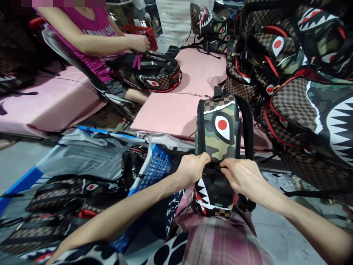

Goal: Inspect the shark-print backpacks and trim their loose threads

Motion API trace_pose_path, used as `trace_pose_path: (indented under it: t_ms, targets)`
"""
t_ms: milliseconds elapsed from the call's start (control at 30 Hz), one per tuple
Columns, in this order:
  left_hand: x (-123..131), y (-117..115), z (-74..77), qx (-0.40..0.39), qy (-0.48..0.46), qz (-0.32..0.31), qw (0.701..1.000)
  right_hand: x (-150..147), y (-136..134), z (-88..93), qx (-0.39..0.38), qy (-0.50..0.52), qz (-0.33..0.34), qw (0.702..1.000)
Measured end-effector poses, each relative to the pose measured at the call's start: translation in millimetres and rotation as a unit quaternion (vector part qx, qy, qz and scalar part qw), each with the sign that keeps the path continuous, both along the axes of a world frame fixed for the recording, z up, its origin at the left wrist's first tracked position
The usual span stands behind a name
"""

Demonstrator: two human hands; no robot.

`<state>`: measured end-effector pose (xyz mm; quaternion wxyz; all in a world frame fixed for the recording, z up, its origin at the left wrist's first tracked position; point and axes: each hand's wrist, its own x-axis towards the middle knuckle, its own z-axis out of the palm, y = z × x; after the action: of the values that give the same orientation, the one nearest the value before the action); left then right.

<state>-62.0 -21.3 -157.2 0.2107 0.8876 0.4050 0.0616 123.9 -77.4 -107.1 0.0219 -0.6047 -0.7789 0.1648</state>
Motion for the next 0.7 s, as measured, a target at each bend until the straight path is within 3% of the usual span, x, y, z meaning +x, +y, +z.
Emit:
trace_pose_path:
  t_ms: [67,167,300,433,500,600,700]
  targets:
    - [-6,-2,-5.0,-0.043,-0.082,0.044,0.995,17,-4,0.3,0.008,0.113,-0.024,0.993]
    - [-10,-6,-10.3,-0.058,-0.135,0.064,0.987,54,-15,-9.3,0.038,0.301,-0.128,0.944]
    - [2,-5,-14.5,0.018,-0.068,0.111,0.991,92,-33,-42.9,0.079,0.423,-0.282,0.858]
    - [19,5,-17.7,0.049,0.046,0.142,0.988,94,-44,-78.2,0.099,0.446,-0.377,0.806]
    - [21,9,-20.7,0.045,0.052,0.151,0.986,85,-44,-88.7,0.084,0.457,-0.372,0.803]
    - [16,9,-24.7,0.058,0.013,0.17,0.984,70,-34,-93.9,0.057,0.483,-0.304,0.819]
    - [14,3,-20.3,0.121,-0.051,0.161,0.978,60,-12,-92.3,0.09,0.501,-0.248,0.824]
